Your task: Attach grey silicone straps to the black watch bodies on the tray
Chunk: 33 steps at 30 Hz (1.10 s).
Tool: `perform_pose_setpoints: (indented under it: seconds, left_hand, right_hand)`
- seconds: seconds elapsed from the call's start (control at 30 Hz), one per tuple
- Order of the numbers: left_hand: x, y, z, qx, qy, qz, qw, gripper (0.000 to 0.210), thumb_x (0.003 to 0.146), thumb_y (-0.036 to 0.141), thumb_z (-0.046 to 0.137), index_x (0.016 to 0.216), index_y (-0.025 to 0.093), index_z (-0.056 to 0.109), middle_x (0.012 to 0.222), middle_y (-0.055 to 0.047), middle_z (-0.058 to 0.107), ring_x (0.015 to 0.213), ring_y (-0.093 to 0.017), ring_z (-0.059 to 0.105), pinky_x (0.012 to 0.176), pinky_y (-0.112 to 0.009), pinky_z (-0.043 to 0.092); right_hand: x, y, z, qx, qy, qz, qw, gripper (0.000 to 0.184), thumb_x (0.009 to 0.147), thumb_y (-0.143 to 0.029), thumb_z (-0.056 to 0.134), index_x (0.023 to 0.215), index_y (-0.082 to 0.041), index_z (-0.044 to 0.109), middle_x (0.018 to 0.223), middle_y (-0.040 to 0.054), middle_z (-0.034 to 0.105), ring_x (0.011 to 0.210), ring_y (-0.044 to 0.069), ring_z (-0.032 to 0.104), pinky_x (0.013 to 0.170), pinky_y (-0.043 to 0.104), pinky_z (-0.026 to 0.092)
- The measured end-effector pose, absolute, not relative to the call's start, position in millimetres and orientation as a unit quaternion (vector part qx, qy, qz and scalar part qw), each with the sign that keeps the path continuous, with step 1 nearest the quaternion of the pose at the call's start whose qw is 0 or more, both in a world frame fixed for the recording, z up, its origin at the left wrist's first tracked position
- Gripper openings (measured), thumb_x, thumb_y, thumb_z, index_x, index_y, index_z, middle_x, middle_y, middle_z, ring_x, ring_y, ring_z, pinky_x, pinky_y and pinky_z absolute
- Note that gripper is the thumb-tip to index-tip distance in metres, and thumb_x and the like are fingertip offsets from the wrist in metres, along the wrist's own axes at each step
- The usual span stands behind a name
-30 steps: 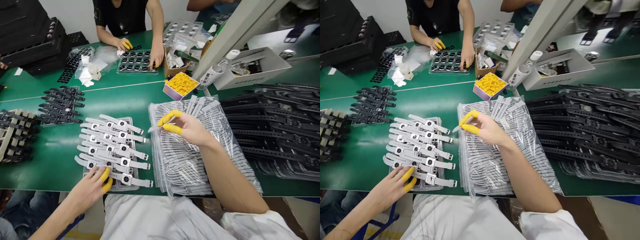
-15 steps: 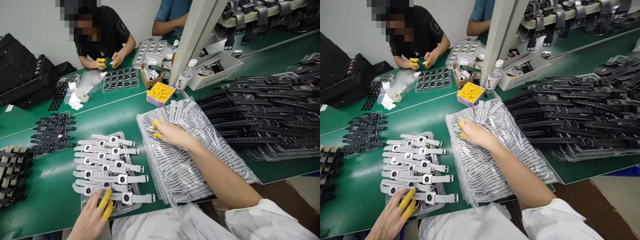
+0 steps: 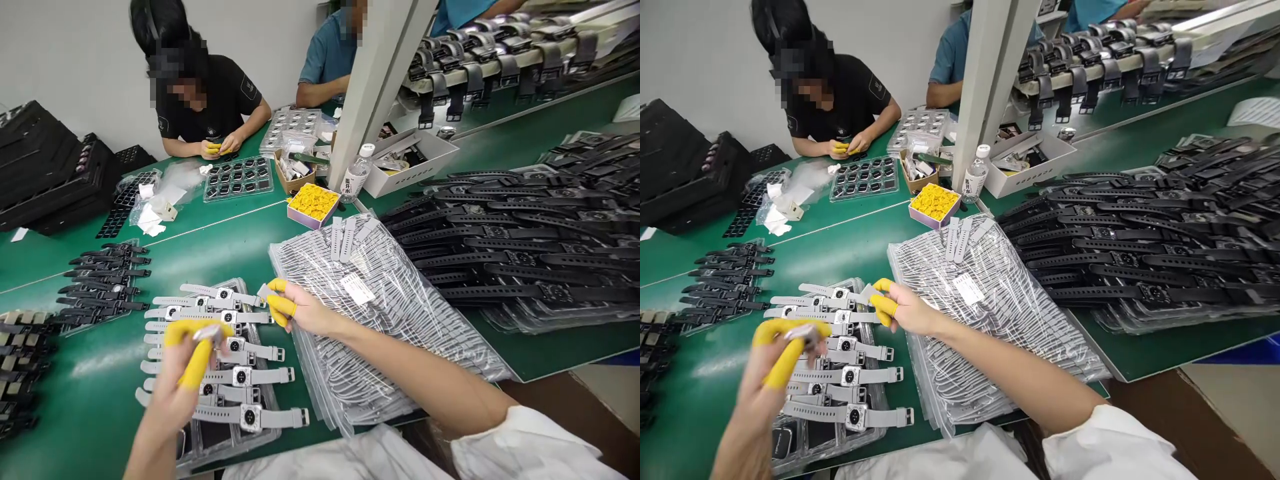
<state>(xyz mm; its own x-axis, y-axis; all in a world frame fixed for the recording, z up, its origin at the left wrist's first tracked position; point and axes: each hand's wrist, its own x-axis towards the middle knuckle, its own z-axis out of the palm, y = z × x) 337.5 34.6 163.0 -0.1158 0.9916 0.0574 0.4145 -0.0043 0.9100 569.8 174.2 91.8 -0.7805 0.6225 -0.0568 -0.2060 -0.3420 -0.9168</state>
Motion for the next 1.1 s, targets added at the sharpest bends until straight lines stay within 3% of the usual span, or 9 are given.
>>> perform_pose_setpoints:
  seconds: [0.1,0.2,0.33,0.8,1.1]
  left_hand:
    - [379,91,134,0.559,0.58,0.432,0.404,0.027,0.103,0.033,0.054,0.127,0.022,0.052,0.112,-0.008,0.067,0.08,-0.015,0.064,0.066,-0.027,0.054]
    - [392,118,103,0.603,0.55,0.418,0.399,0.033,0.1,0.025,0.053,0.133,0.021,0.054,0.122,-0.011,0.065,0.093,-0.018,0.066,0.083,-0.033,0.057]
    - [389,116,88,0.685,0.509,0.401,0.332,0.039,0.098,0.012,0.046,0.133,0.022,0.06,0.127,-0.011,0.065,0.117,-0.024,0.062,0.105,-0.041,0.05]
    - [390,107,89,0.703,0.523,0.411,0.25,0.05,0.101,0.008,0.039,0.146,0.026,0.052,0.128,-0.011,0.062,0.117,-0.021,0.061,0.102,-0.038,0.051]
    - [389,104,99,0.706,0.548,0.349,0.28,0.043,0.108,0.024,0.035,0.148,0.021,0.05,0.128,-0.013,0.056,0.12,-0.024,0.057,0.108,-0.042,0.049]
  right_hand:
    - [567,171,88,-0.206,-0.481,0.805,0.281,0.039,0.092,-0.059,0.065,0.098,-0.023,0.051,0.061,-0.0075,0.058,0.048,0.01,0.049,0.047,0.023,0.042]
    - [567,168,87,-0.209,-0.459,0.82,0.272,0.038,0.091,-0.057,0.067,0.095,-0.022,0.052,0.061,-0.0063,0.059,0.047,0.01,0.048,0.046,0.023,0.039]
    - [566,165,84,-0.225,-0.462,0.826,0.231,0.039,0.089,-0.057,0.068,0.094,-0.021,0.055,0.056,-0.0066,0.057,0.043,0.01,0.046,0.043,0.023,0.035]
    - [563,163,82,-0.242,-0.371,0.865,0.236,0.032,0.086,-0.048,0.073,0.086,-0.02,0.057,0.05,-0.0071,0.053,0.041,0.008,0.039,0.042,0.022,0.032]
    - [563,165,87,-0.258,-0.306,0.888,0.226,0.037,0.081,-0.047,0.08,0.077,-0.021,0.053,0.044,-0.008,0.047,0.04,0.007,0.032,0.041,0.021,0.028]
